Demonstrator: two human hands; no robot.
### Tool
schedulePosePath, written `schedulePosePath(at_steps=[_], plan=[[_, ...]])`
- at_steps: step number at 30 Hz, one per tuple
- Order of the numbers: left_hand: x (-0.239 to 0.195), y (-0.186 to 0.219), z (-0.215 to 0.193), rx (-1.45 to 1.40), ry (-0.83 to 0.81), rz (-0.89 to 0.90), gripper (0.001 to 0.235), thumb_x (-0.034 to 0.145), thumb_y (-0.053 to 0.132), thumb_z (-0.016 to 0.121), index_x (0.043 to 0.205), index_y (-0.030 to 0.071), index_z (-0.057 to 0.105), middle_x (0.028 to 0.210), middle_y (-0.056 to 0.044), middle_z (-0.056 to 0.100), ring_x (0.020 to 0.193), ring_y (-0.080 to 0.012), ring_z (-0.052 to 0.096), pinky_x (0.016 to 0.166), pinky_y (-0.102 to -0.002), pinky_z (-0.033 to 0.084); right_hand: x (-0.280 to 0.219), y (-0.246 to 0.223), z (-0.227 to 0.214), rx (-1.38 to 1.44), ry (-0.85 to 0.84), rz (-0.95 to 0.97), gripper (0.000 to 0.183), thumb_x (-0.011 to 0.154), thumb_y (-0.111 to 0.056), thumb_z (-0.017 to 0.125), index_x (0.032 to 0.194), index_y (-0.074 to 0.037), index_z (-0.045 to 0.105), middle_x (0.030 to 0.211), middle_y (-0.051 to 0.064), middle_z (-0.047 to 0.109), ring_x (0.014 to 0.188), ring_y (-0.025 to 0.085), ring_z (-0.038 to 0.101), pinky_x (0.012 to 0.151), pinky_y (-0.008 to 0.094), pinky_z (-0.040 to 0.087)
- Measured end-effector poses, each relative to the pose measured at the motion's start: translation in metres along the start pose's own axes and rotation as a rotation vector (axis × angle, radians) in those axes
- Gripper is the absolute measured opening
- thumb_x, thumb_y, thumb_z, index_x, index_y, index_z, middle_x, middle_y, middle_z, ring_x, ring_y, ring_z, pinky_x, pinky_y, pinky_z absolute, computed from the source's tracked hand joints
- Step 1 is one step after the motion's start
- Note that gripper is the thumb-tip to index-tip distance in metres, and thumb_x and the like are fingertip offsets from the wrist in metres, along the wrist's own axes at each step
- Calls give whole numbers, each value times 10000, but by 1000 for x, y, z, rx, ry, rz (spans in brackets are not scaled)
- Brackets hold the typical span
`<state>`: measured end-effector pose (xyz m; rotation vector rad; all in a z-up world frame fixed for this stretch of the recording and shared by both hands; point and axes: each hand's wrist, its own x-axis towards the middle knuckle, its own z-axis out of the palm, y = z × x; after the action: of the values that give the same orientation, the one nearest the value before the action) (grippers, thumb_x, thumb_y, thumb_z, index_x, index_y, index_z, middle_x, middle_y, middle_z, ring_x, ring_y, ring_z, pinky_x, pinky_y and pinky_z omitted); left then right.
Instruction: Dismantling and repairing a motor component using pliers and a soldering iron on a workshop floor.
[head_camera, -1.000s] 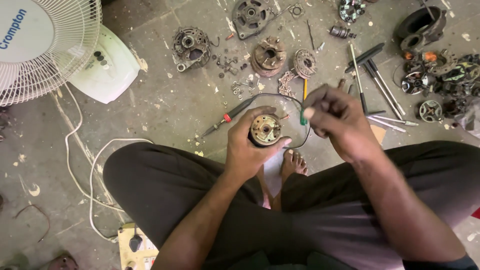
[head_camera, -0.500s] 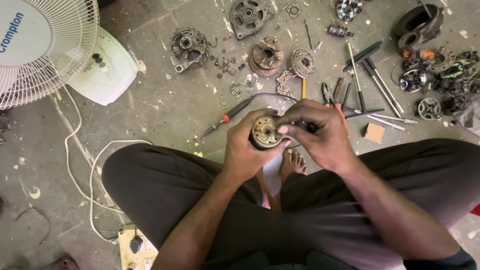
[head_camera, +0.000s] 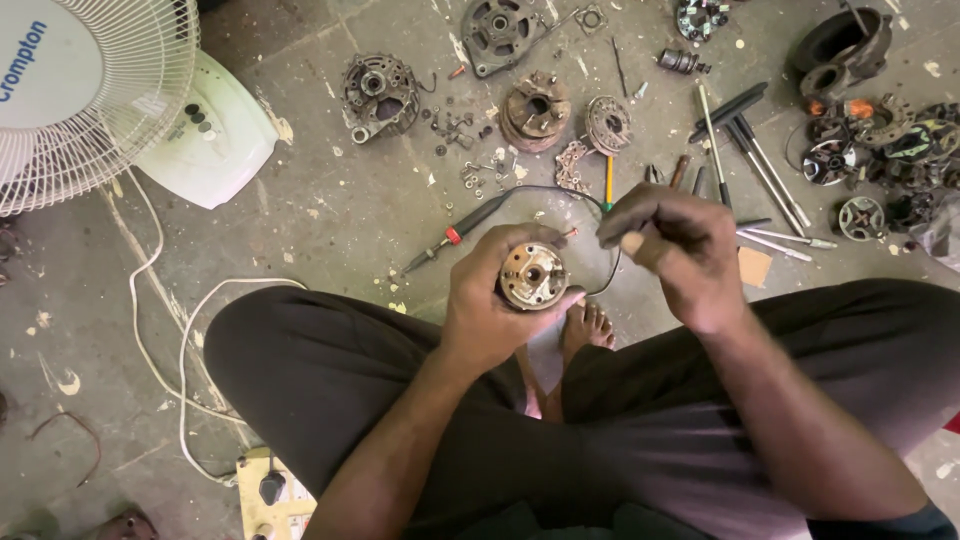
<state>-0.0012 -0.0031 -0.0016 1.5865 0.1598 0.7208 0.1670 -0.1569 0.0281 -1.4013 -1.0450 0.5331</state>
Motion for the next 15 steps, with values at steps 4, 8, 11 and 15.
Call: schedulePosePath(at_steps=[4, 8, 11, 15], plan=[[2, 5, 3, 81, 12, 27, 597, 734, 67, 951, 1202, 28, 583, 1171, -112, 710, 1079, -207, 730, 941, -328, 598, 3, -11, 4, 44, 69, 141, 199, 916, -116, 618, 1030, -4, 737, 924, 74, 708, 819, 139, 634, 728, 253, 491], [3, 7, 4, 127, -7, -24, 589, 721, 93, 958, 1172, 42, 583, 1112, -97, 681, 1006, -213, 717, 883, -332, 593, 11, -16, 9, -148, 71, 249, 151, 958, -113, 665, 1013, 9, 736, 839, 35, 683, 735, 88, 560, 649, 237, 430], [-1, 23, 9, 98, -34, -54, 586, 740, 127, 945, 1189, 49, 577, 1128, -103, 656, 1031, -226, 703, 899, -342, 587, 13, -12, 8, -157, 159, 374, 142, 964, -128, 690, 1006, -2, 738, 781, 4, 661, 671, 61, 513, 586, 230, 390], [5, 87, 12, 100, -133, 127, 582, 790, 212, 927, 1241, 89, 580, 1221, -105, 635, 1135, -243, 652, 1004, -370, 551, 13, -4, 2, -17, 301, 500, 135, 955, -142, 697, 1002, -20, 728, 750, -14, 657, 589, 48, 463, 517, 224, 335]])
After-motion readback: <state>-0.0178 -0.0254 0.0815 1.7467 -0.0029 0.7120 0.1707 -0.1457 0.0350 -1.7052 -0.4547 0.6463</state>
